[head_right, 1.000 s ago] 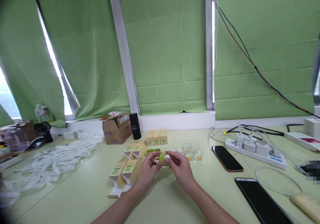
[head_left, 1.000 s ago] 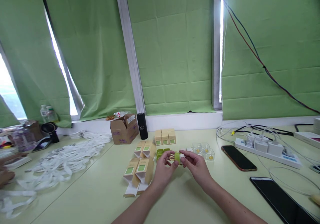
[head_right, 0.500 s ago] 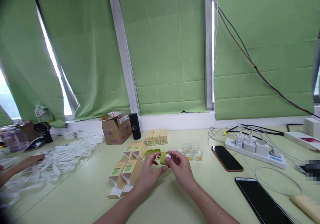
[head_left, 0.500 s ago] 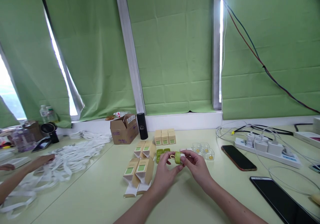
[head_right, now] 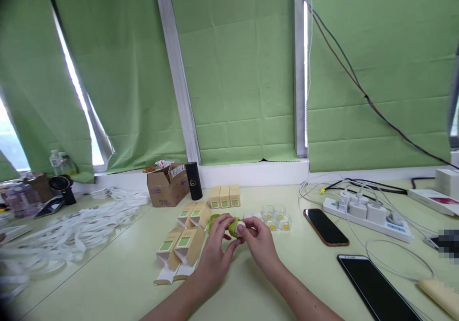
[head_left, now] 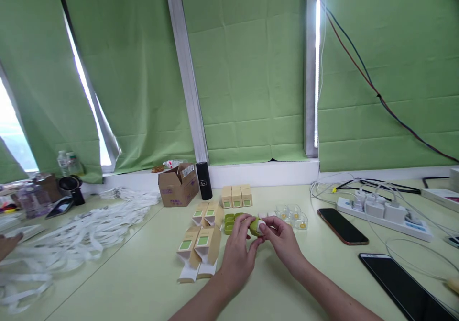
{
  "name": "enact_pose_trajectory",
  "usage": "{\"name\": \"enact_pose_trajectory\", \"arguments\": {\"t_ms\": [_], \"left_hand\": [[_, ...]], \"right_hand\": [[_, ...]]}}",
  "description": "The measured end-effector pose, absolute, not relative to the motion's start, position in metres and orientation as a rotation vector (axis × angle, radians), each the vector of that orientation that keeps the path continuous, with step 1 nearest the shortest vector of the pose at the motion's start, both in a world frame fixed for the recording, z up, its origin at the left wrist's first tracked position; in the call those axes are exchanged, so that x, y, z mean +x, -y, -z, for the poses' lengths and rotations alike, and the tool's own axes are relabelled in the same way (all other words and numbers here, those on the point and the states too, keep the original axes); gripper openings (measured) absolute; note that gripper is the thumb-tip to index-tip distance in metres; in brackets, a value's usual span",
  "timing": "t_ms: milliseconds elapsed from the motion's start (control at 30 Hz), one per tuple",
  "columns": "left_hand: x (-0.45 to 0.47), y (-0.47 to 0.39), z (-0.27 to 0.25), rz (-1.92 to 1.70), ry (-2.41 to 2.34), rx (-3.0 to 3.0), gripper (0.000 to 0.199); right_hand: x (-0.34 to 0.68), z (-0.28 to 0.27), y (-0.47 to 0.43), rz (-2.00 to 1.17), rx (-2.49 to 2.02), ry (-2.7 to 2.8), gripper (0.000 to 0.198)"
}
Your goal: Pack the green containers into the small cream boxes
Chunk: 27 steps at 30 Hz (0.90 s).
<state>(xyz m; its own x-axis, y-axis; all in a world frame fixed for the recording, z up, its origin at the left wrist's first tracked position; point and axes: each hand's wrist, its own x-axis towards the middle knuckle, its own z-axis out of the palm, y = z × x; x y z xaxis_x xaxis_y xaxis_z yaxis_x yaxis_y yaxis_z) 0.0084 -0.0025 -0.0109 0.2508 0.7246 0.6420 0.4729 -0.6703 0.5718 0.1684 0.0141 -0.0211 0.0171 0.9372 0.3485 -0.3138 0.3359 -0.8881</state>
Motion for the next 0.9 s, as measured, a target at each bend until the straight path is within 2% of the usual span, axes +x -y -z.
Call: {"name": "enact_pose_trajectory", "arguments": {"t_ms": [600,900], "left_hand": [[0.0065,0.0043,0.0157,-1.398,-1.075,2.331,0.04],[0.0104,0.0015,0.0102,-1.414,-0.976,1.931,0.036]], "right_hand": [[0.1636,0.0197,-0.0075,-1.066,-0.791,1.224,0.045],[0.1695,0.0198,-0.0052,-0.92,-0.842,1.414,0.038]]}}
